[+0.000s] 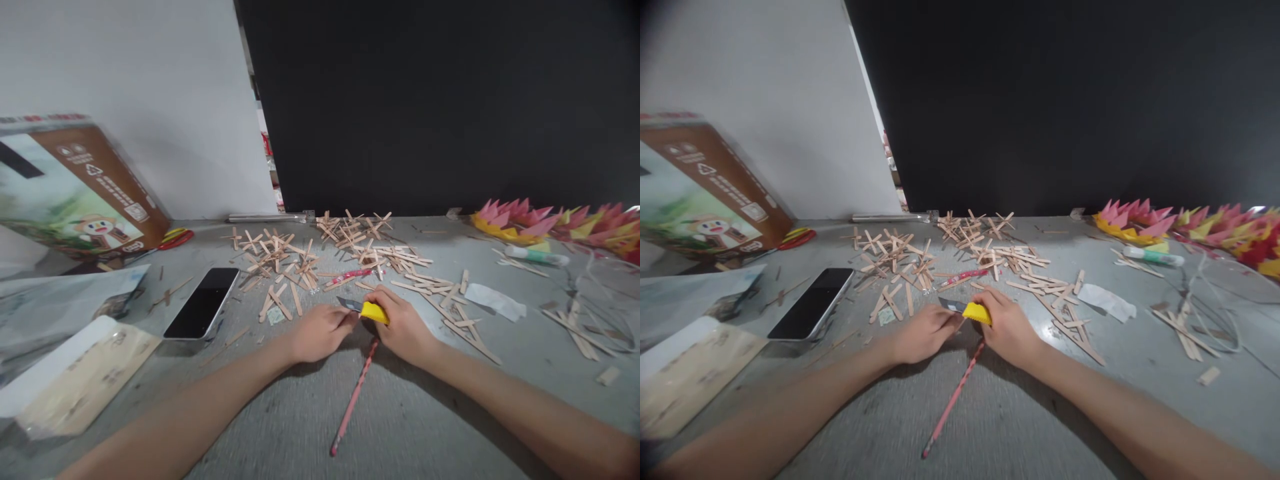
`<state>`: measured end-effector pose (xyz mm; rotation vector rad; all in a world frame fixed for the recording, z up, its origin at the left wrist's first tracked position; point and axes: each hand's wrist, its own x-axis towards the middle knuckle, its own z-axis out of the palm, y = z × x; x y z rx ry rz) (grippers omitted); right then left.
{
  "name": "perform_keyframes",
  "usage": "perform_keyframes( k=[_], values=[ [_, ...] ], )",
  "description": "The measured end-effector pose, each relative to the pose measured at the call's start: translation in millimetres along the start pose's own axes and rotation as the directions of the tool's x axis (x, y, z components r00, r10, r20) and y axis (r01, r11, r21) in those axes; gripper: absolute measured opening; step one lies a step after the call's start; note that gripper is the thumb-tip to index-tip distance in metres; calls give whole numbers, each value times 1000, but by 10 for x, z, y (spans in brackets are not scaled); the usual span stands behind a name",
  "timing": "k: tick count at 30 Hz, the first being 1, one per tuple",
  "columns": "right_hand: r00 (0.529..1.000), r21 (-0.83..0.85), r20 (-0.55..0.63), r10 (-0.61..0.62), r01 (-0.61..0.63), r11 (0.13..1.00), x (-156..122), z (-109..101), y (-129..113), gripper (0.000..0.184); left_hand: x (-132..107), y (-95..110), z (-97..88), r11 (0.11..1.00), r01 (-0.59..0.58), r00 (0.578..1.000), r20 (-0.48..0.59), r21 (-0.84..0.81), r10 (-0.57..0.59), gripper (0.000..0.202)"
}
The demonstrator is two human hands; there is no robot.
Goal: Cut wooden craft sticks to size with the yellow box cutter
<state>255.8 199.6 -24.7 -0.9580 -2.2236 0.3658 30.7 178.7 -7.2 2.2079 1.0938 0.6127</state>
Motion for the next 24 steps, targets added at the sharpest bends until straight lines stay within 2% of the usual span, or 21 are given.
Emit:
perform_keyframes(
  k=[5,8,10,16,20,24],
  values=[
    [983,61,30,-182,180,982,-26,-32,-56,32,26,35,-69,948,65,997,-21,-310,-75,40],
    [938,51,103,-330,326,944,-42,-35,-123,27,56,34,-77,928,116,991,-22,-353,-132,43],
    [913,26,126,-389,389,921,-45,-31,-167,20,69,25,-66,928,111,991,-28,-356,-130,39],
    [889,-27,130,-439,446,895,-28,-25,-222,11,70,43,-58,943,104,995,24,-315,-101,30],
    [905,-58,130,-404,414,909,-40,-14,-215,12,70,39,-61,954,89,996,16,-286,-88,31],
    [933,-78,109,-342,351,933,-58,-9,-205,16,80,-12,-38,932,100,994,-4,-349,-108,33]
  ],
)
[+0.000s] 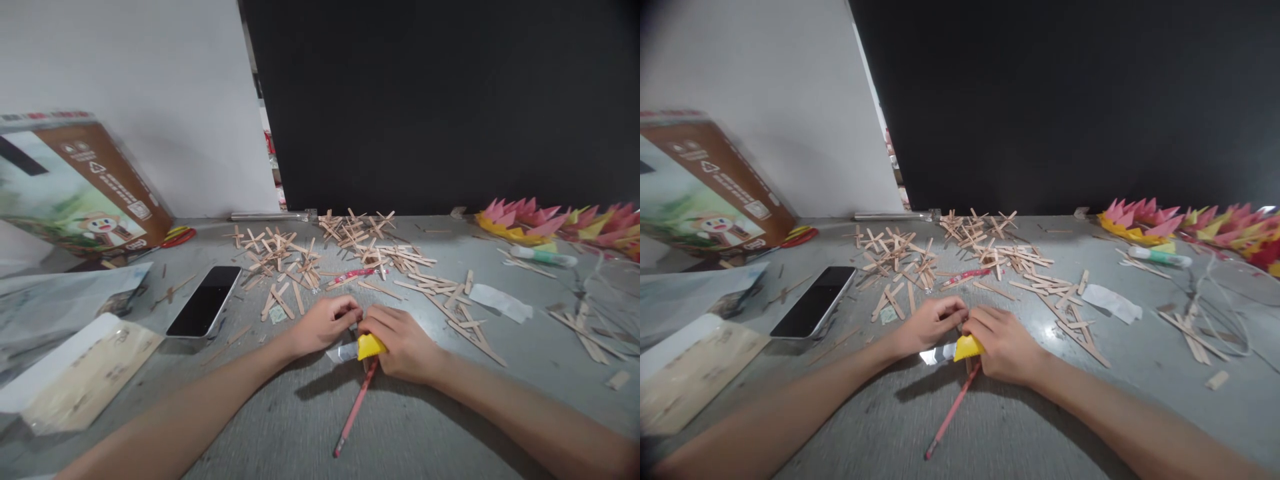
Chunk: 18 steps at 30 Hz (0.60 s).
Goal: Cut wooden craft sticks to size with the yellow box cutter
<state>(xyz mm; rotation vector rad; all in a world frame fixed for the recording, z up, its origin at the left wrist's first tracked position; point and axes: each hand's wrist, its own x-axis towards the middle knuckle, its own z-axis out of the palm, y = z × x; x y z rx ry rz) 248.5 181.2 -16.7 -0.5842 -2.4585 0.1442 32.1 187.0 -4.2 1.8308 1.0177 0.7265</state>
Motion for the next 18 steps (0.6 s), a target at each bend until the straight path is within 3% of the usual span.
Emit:
perform_keyframes(
  k=[11,18],
  values=[
    [991,-43,-75,108,-111,993,-25,8,116,31,-35,-2,-14,974,20,996,-81,-227,-39,41],
    [992,-178,-67,110,-120,977,13,-32,187,34,-27,23,-7,982,19,991,-130,-186,-44,28]
  ],
)
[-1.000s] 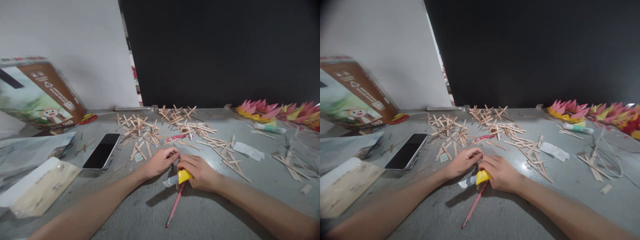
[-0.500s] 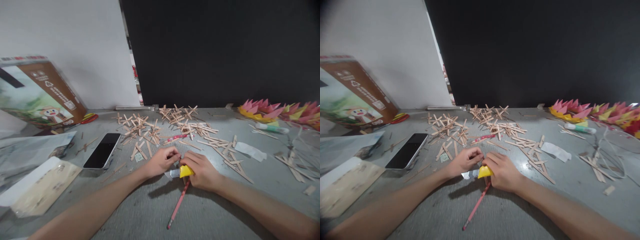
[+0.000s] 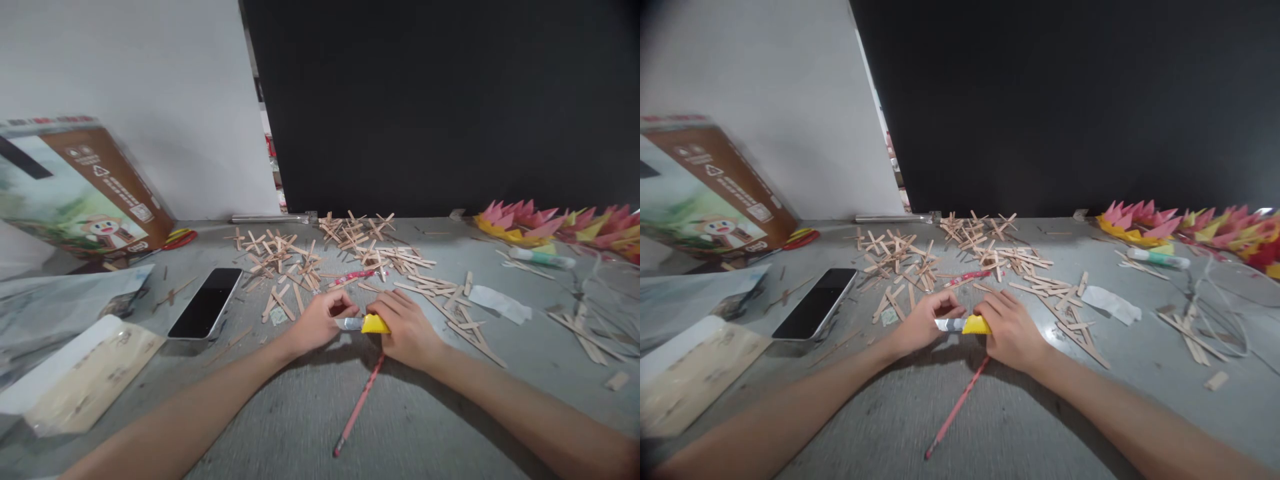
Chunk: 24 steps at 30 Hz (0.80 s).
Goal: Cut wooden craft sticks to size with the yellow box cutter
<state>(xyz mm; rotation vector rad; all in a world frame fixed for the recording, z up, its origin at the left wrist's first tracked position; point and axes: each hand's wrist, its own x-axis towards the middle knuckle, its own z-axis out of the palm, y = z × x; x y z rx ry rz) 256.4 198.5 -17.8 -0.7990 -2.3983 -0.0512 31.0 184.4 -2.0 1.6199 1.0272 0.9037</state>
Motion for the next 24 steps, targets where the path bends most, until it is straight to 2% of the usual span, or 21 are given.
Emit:
perform_keyframes(
  k=[7,10,13,15,19,22,24],
  values=[
    [999,-19,-6,39,-39,999,-21,12,53,38,-11,-10,-10,990,-32,999,16,140,30,8],
    [998,-29,-15,62,-62,998,-20,18,62,37,-9,-28,14,986,-39,998,52,161,31,13],
    [996,-9,-24,83,-83,996,-16,18,69,36,-11,-53,50,972,-98,992,98,213,78,16],
    [995,9,-33,96,-96,995,-19,19,71,35,-16,-65,66,931,-151,985,127,333,115,22],
    [992,42,-80,95,-91,995,-24,9,39,40,-30,-56,65,786,-281,957,226,550,184,33],
    [989,46,-135,56,-50,998,-4,-16,-29,39,-34,-44,62,703,-363,929,297,612,221,26],
    [986,43,-166,33,-26,999,11,-27,-76,37,-35,-48,72,702,-362,929,295,613,221,19]
  ],
)
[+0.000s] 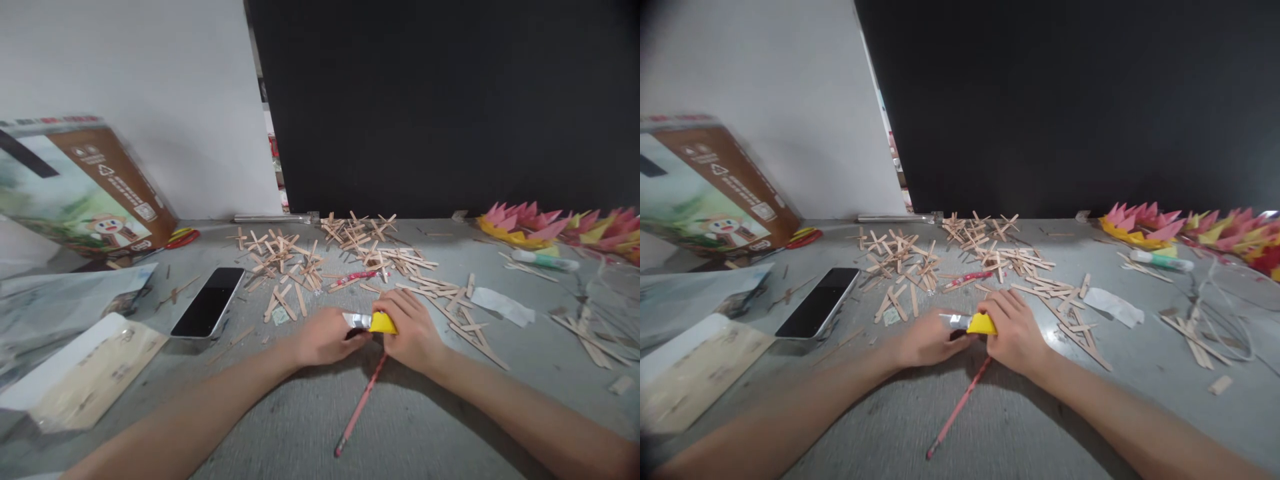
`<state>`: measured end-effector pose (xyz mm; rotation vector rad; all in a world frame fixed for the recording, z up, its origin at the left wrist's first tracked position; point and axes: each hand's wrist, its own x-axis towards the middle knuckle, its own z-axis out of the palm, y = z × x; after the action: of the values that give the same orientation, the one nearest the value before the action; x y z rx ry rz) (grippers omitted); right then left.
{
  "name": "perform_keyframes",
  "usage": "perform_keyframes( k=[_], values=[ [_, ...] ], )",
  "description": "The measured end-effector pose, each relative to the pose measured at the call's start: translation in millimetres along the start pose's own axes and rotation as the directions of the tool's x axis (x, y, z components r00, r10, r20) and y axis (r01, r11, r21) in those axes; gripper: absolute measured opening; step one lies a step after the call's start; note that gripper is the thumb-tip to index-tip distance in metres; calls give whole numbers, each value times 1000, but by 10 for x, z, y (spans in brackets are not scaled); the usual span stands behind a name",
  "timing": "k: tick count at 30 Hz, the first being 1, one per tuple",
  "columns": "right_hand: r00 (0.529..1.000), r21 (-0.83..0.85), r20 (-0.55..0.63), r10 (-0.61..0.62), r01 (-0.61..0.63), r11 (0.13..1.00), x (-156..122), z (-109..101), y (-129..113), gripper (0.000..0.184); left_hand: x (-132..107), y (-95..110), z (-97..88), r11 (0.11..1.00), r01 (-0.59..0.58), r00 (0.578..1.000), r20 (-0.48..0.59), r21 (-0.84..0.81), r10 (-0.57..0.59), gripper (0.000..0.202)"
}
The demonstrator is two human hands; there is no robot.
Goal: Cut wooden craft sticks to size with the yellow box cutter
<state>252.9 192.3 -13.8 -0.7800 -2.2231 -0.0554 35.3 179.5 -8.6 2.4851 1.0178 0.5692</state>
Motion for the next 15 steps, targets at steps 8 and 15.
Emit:
perform_keyframes(
  k=[8,15],
  values=[
    [974,122,-61,219,-211,970,-66,77,90,28,10,9,-8,931,133,985,-59,-339,-162,26],
    [910,1,88,405,-407,914,-27,192,150,45,63,-41,-59,761,275,830,-255,-587,-497,27]
  ],
)
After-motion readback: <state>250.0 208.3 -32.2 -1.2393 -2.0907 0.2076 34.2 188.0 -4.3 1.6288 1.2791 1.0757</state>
